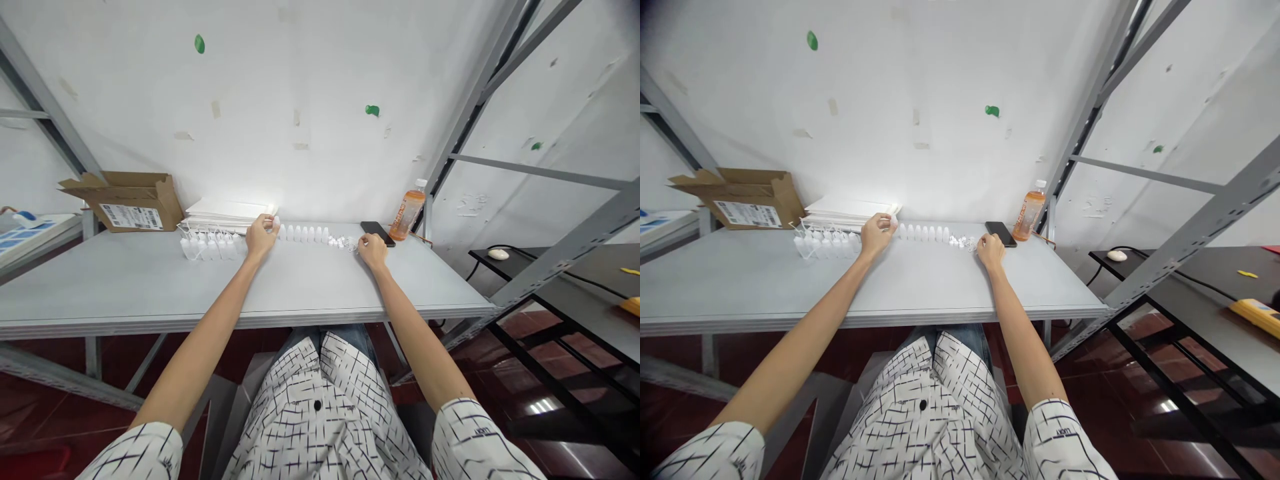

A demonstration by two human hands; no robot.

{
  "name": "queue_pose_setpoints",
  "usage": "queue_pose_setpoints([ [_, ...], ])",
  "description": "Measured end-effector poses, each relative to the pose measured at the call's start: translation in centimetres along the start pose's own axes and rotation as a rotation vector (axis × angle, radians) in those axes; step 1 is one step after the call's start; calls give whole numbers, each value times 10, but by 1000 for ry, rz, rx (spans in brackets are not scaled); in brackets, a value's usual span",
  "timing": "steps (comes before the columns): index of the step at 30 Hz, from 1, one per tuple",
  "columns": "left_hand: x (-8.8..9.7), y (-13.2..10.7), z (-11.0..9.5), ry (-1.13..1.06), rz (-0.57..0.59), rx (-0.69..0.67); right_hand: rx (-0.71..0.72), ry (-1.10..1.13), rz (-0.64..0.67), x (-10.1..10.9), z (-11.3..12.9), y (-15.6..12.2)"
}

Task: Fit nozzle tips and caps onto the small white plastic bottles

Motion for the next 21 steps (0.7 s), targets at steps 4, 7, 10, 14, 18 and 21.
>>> queue_pose_setpoints([
  [4,-9,0,12,163,65,35,1,-4,1,0,0,0],
  [7,-14,0,21,235,113,75,0,-7,6,0,1,0],
  [10,-17,1,28,299,168,104,1,-10,12,1,2,0],
  [14,-20,3,32,333,199,112,2,-11,17,1,3,-1],
  [18,-21,5,35,318,188,84,3,-9,25,0,2,-1],
  [21,-23,6,36,306,187,57,6,-4,19,1,2,-1],
])
Point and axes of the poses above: each hand's wrist, its own y-axis towards the middle knuckle, its own x-axis out of the back of the hand, z = x × y, the point moved 5 cm from there along y, towards the middle knuckle, and after that the axes turned 7 degrees about y, right-handed, at the moved point
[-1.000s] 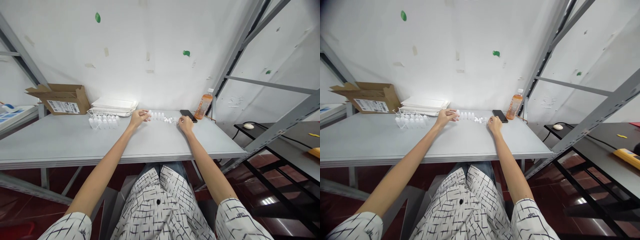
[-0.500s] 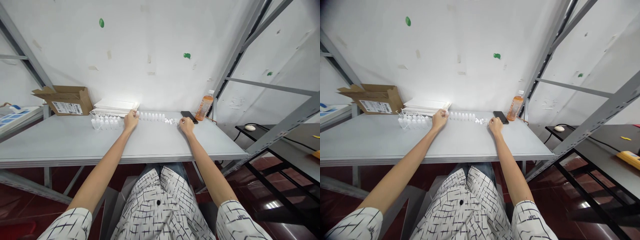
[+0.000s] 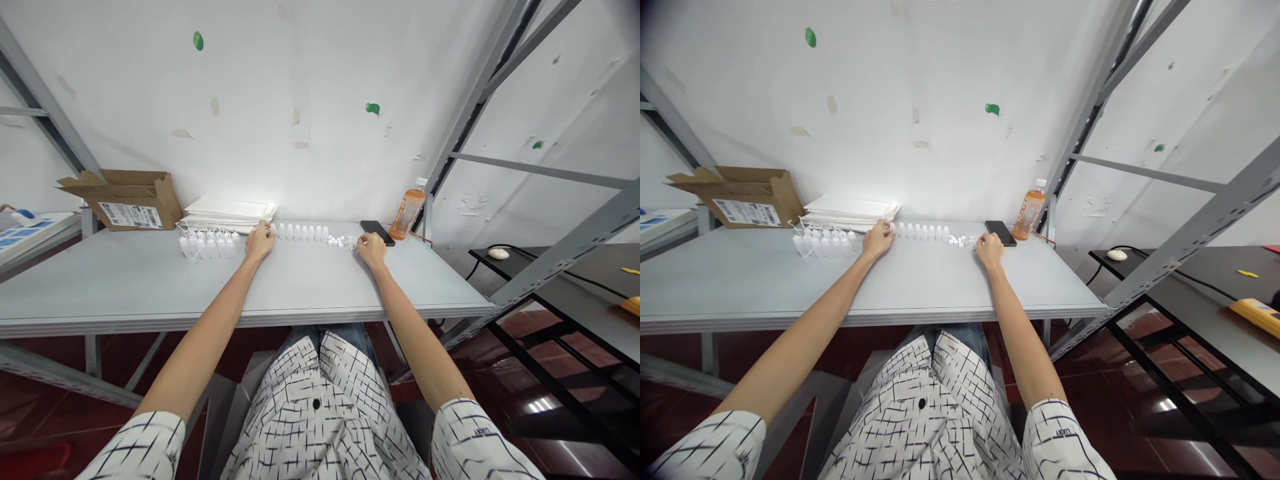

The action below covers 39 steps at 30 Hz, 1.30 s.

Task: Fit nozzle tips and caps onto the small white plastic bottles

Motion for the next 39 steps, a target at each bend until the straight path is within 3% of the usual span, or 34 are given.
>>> queue_pose_setpoints([
  [11,2,-2,-2,-53,38,30,0,-10,2,0,-1,0],
  [16,15,-10,-8,-54,-26,58,4,-21,6,-1,-1,0],
  [19,26,-18,-22,-19,-80,5,0,-24,9,-1,-2,0],
  [24,53,-30,-52,-2,-226,-257,-6,-19,8,-2,-3,1],
  [26,69,-34,-54,20,-334,-339,-9,-12,2,-1,-4,0],
  [29,95,-36,-40,83,-436,-341,-8,-2,-1,-1,-3,0],
  [31,108,-33,-28,122,-406,-383,-4,1,2,-1,-2,0],
  [34,119,-23,-15,201,-254,-493,2,2,9,-1,-1,1],
  [39,126,8,5,404,-94,-455,-4,-3,12,-1,-1,2],
])
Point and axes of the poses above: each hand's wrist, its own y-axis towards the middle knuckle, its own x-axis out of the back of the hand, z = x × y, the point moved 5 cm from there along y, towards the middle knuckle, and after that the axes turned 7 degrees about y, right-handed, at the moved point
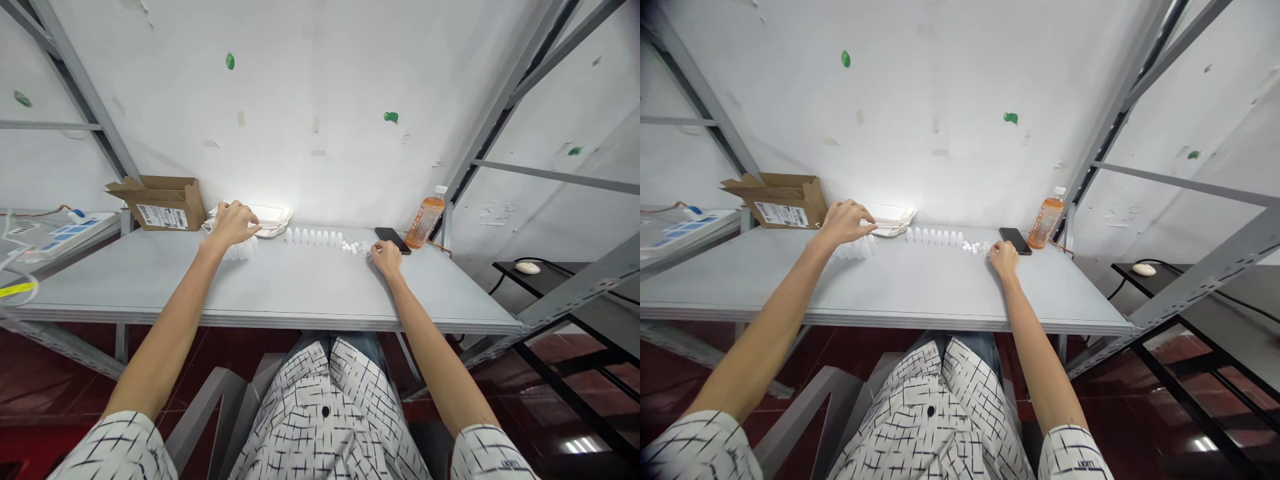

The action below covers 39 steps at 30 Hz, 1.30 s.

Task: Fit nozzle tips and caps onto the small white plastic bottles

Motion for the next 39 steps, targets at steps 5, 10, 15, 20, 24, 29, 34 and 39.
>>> queue_pose_setpoints([
  [5,-15,9,13,207,167,16,7,2,11,0,0,-1],
  [10,-23,8,12,229,160,-12,1,1,11,-1,0,-1],
  [15,-29,12,12,142,154,63,-4,-3,19,-1,0,0],
  [20,-39,20,3,54,202,75,5,-9,20,0,1,-1],
  [24,-51,29,-14,44,244,14,4,-10,18,0,1,-1],
  [29,-64,30,-43,212,443,-61,-4,-5,29,0,1,-1],
  [34,-63,17,-68,327,533,-77,-10,5,37,0,1,0],
  [39,-59,10,-74,339,537,-21,-12,23,36,0,1,0],
])
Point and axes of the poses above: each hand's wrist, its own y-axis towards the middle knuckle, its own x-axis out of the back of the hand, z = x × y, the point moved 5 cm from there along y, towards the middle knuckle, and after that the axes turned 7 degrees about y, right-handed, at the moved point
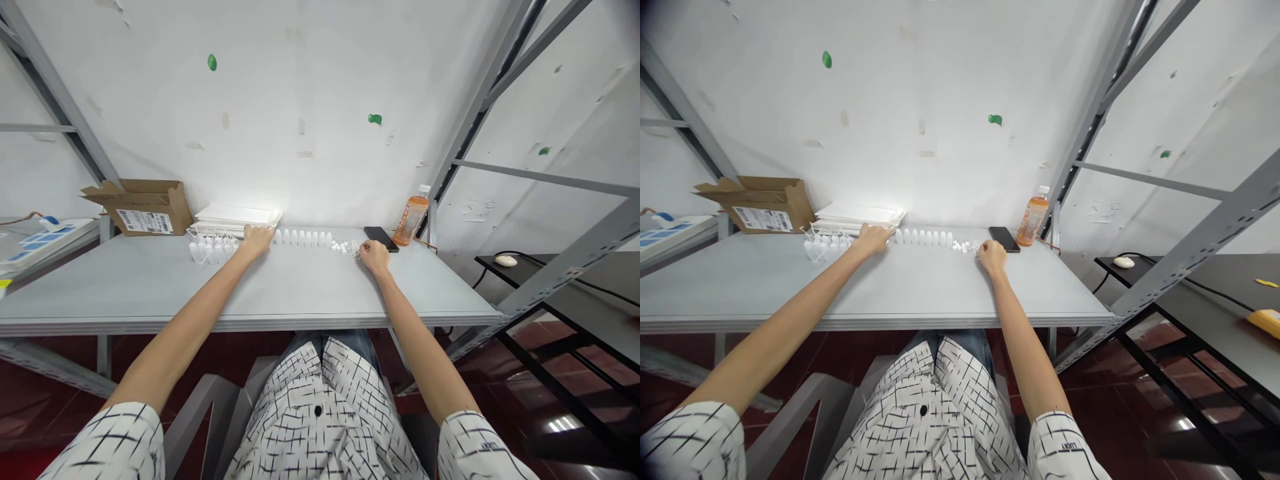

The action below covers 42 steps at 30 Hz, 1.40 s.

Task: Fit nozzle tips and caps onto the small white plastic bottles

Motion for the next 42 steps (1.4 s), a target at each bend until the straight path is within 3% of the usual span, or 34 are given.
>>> queue_pose_setpoints([
  [6,8,-13,6,-56,-20,188,32,8,-30,-2,0,0],
  [10,21,-29,1,-214,-252,316,67,37,-120,2,2,-2],
  [13,27,-36,-26,-281,-402,201,101,101,-222,8,7,-4],
  [15,28,-38,-49,-305,-434,142,178,180,-248,10,16,-7],
  [20,24,-41,-108,-416,-454,-102,417,367,-111,-4,53,-21],
  [23,18,-43,-125,-439,-451,-220,477,383,-42,-13,68,-29],
  [28,6,-44,-124,-462,-432,-267,491,315,26,-20,71,-35],
  [35,4,-43,-121,-514,-465,-263,442,355,51,-18,72,-39],
  [42,5,-41,-116,-597,-477,-265,252,731,372,-30,68,-38],
])
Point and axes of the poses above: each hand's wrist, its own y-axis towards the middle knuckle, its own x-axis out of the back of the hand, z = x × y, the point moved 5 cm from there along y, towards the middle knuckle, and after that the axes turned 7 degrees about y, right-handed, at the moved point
